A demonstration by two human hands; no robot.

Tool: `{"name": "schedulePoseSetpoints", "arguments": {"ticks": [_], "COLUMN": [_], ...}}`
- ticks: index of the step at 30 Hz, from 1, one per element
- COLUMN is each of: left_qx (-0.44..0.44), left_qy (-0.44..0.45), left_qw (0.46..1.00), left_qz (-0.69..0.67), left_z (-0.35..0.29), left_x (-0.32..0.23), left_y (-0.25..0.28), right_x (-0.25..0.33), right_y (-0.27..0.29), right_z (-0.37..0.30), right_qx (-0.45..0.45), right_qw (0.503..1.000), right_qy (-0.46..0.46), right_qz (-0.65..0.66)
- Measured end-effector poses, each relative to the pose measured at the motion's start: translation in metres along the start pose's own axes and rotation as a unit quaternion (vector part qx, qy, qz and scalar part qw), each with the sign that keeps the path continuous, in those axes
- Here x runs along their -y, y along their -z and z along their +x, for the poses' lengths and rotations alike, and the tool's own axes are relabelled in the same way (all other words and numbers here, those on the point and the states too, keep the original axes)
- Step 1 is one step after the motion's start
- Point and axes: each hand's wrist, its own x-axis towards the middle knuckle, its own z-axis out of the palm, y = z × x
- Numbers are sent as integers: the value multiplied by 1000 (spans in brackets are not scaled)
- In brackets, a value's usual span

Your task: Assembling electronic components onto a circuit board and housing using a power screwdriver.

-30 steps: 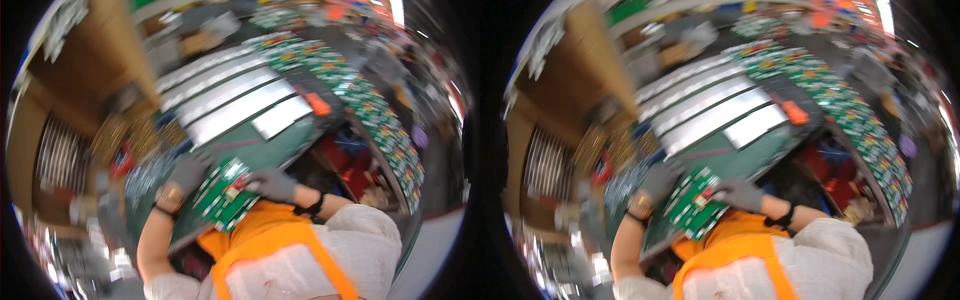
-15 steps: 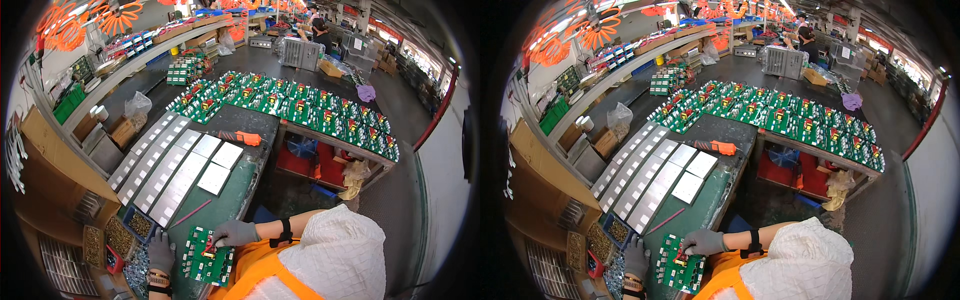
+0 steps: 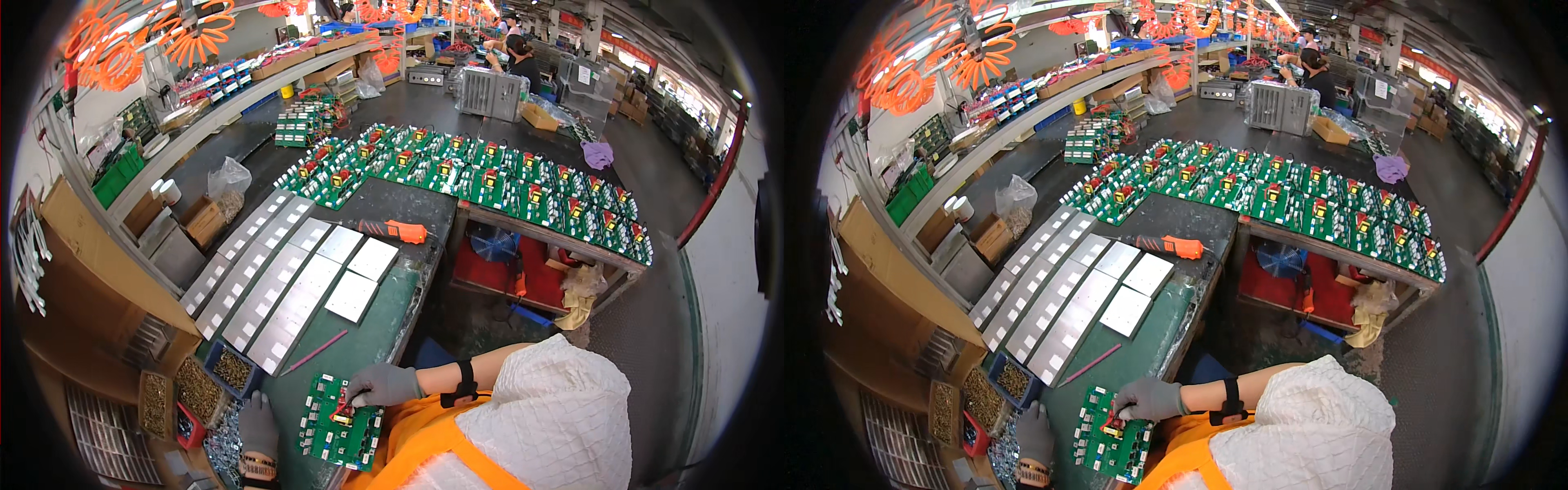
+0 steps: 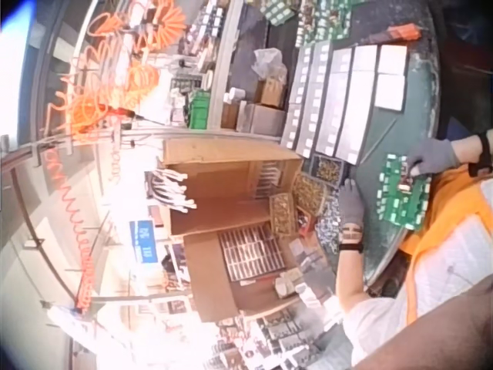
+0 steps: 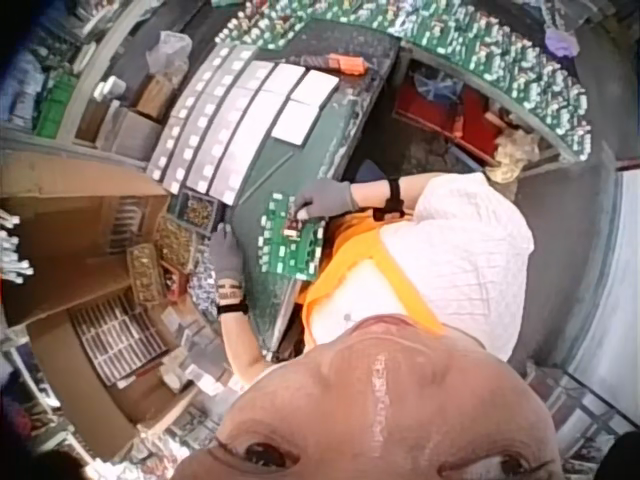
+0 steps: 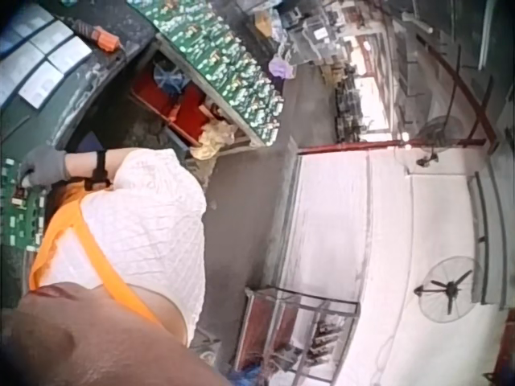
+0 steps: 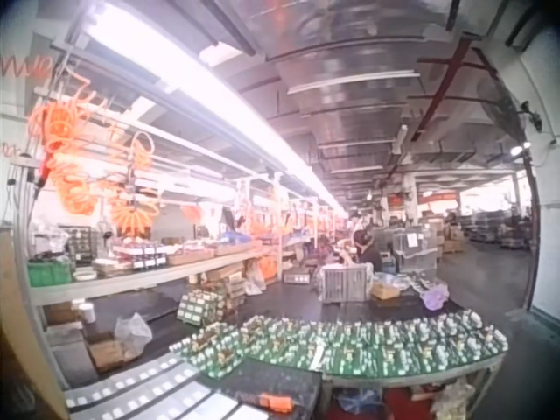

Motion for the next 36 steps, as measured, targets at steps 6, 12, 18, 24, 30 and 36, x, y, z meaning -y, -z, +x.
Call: {"name": "schedulePoseSetpoints", "arguments": {"ticks": [6,12,18,24,30,36], "left_qx": [68,-41,-161,-140,-84,-118], "left_qy": [99,131,275,292,399,464], "left_qw": [992,990,933,933,907,856], "left_qz": [26,-21,-168,-158,-110,-194], "left_z": [-51,-76,-122,-160,-123,-115], "left_x": [18,0,-75,-140,-163,-172], "left_y": [6,56,93,60,50,50], "right_x": [12,19,23,26,33,-78], "right_y": [-9,-30,-52,-52,14,199], "right_z": [14,45,74,106,94,72], "right_qx": [22,70,91,84,-18,-267], "right_qw": [1000,996,992,995,989,963], "right_qy": [-11,58,55,43,128,22], "right_qz": [10,13,63,37,-71,-24]}}
